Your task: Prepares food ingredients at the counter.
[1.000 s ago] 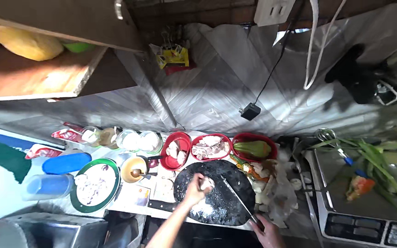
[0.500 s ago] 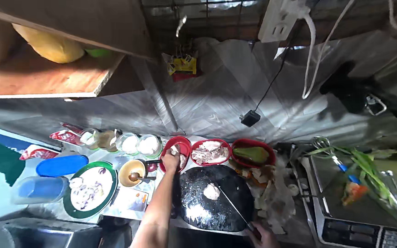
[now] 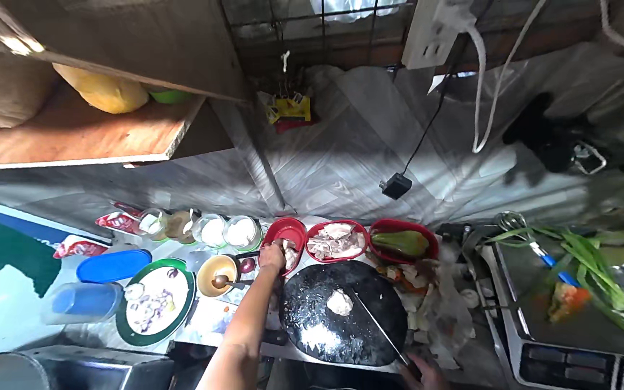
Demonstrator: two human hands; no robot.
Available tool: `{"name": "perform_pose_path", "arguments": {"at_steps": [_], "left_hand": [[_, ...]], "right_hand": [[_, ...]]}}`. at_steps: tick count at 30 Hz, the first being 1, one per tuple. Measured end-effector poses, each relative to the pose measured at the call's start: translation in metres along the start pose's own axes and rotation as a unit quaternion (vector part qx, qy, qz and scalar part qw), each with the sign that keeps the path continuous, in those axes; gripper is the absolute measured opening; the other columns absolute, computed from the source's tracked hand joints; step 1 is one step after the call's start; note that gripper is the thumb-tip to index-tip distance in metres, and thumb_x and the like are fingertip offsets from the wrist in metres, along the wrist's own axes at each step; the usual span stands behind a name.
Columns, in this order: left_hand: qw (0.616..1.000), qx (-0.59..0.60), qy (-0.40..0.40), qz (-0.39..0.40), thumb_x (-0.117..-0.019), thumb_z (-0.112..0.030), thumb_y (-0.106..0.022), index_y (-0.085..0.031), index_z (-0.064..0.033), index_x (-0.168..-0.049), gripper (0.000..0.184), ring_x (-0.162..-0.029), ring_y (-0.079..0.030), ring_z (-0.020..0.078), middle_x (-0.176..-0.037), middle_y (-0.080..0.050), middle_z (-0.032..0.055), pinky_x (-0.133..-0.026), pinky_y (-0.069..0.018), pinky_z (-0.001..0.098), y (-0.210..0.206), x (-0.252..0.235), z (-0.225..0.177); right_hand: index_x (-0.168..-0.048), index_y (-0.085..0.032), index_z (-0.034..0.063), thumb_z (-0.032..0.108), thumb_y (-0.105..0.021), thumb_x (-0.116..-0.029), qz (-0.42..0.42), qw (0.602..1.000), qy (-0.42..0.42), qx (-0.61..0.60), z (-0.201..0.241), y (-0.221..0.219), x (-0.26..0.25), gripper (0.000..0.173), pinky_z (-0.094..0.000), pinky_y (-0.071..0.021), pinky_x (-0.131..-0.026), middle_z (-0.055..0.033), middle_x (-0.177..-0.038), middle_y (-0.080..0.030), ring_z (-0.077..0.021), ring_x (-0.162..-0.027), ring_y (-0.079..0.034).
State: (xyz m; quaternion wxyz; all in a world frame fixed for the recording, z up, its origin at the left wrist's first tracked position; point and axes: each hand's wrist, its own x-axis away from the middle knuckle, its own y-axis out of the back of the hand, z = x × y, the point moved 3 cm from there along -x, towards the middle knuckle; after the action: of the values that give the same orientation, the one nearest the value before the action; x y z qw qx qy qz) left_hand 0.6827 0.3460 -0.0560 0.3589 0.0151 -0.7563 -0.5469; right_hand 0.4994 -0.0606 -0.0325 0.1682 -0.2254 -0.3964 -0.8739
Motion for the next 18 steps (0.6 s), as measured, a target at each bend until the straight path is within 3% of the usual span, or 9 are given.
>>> {"name": "perform_pose_path", "arguments": {"at_steps": [4, 7, 9, 12, 14, 18], "left_hand": [[0.999, -0.021, 0.012, -0.035, -0.1014, -0.022, -0.054, -0.057, -0.0159, -0.143, 0.043, -0.130, -0.056, 0.0418, -0.139, -0.060, 0.0227, -0.104, -0.0468, 0.0588, -0.001, 0.002, 0.002], [0.976, 0.179, 0.026, -0.119, -0.0993, -0.027, -0.061, -0.055, -0.0056, -0.141, 0.047, -0.121, -0.063, 0.0406, -0.127, -0.066, 0.0243, -0.102, -0.0479, 0.0591, 0.004, 0.006, 0.012], [0.891, 0.420, -0.010, -0.173, -0.0948, -0.014, -0.068, -0.049, 0.0031, -0.140, 0.052, -0.115, -0.064, 0.0342, -0.124, -0.064, 0.0258, -0.100, -0.0502, 0.0502, 0.003, 0.012, 0.020], [0.722, 0.681, -0.084, -0.092, -0.0974, 0.004, -0.058, -0.044, 0.0081, -0.138, 0.043, -0.096, -0.065, 0.0187, -0.118, -0.062, 0.0194, -0.086, -0.0567, 0.0350, -0.005, 0.030, 0.026], [0.680, 0.724, -0.110, -0.035, -0.0972, 0.008, -0.053, -0.042, 0.0066, -0.140, 0.045, -0.091, -0.065, 0.0139, -0.115, -0.063, 0.0146, -0.082, -0.0571, 0.0303, -0.008, 0.044, 0.031], [0.659, 0.734, -0.166, -0.003, -0.0939, 0.009, -0.051, -0.039, 0.0066, -0.141, 0.049, -0.090, -0.067, 0.0105, -0.111, -0.065, 0.0095, -0.082, -0.0583, 0.0278, -0.006, 0.056, 0.032]], "right_hand": [[-0.121, -0.068, -0.0100, 0.019, -0.066, -0.1005, -0.011, 0.999, 0.035, -0.026, -0.005, -0.007, 0.000, 0.035, -0.0596, -0.0536, -0.088, -0.0295, -0.096, -0.072, -0.0431, -0.090, -0.071], [-0.119, -0.070, -0.0102, 0.018, -0.068, -0.0995, -0.028, 0.998, 0.032, -0.037, -0.006, -0.005, 0.006, 0.034, -0.0592, -0.0542, -0.089, -0.0298, -0.096, -0.072, -0.0431, -0.091, -0.072], [-0.121, -0.069, -0.0099, 0.019, -0.068, -0.1005, -0.025, 0.999, -0.005, -0.041, -0.006, -0.003, 0.009, 0.035, -0.0589, -0.0531, -0.093, -0.0301, -0.101, -0.072, -0.0437, -0.097, -0.071], [-0.120, -0.068, -0.0106, 0.019, -0.068, -0.1004, -0.031, 0.998, -0.035, -0.042, -0.010, -0.003, 0.009, 0.036, -0.0606, -0.0520, -0.093, -0.0310, -0.101, -0.072, -0.0450, -0.097, -0.071], [-0.121, -0.068, -0.0109, 0.019, -0.069, -0.1001, -0.038, 0.998, -0.034, -0.040, -0.009, -0.002, 0.005, 0.037, -0.0621, -0.0518, -0.092, -0.0322, -0.100, -0.071, -0.0466, -0.096, -0.070], [-0.121, -0.068, -0.0115, 0.018, -0.069, -0.0996, -0.047, 0.998, -0.001, -0.034, 0.003, 0.001, -0.002, 0.036, -0.0627, -0.0521, -0.091, -0.0327, -0.099, -0.071, -0.0475, -0.095, -0.070]]}}
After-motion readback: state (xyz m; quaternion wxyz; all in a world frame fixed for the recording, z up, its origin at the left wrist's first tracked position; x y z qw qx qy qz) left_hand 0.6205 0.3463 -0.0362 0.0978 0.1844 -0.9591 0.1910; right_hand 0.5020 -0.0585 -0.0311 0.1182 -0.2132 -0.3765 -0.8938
